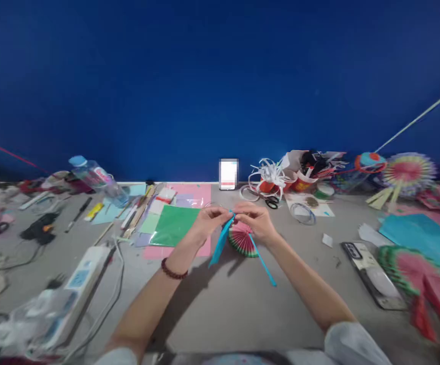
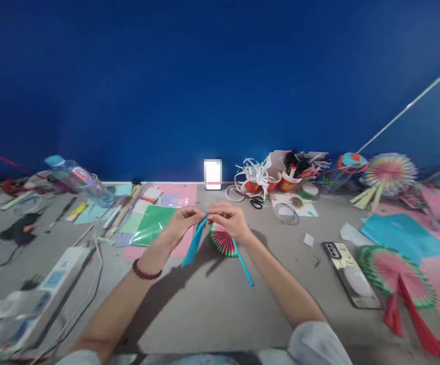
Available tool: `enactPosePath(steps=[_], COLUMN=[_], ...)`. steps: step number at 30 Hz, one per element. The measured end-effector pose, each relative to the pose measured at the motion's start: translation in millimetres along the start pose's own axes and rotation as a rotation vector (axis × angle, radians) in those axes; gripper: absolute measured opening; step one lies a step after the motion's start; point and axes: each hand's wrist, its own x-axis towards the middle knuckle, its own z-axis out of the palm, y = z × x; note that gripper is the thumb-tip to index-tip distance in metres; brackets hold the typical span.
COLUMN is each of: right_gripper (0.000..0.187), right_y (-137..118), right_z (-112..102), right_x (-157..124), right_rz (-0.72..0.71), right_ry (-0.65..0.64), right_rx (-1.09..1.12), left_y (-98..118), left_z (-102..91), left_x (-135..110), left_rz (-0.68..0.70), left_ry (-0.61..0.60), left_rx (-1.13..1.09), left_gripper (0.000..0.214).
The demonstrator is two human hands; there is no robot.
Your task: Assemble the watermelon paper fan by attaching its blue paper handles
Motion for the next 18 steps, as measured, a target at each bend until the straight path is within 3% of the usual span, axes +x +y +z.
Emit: enactPosePath(steps=[18], right_gripper=[0.012], right_y=[4.0], right_z=[6.1], right_x=[-4.9], right_rz=[0.145], right_ry=[0.030], right_rx=[0.175], left_y=[3.7], left_z=[1.7], left_x=[-4.5], left_rz=[0.037], left_ry=[-0.048], left_rx=[0.028], left_gripper=[0.032])
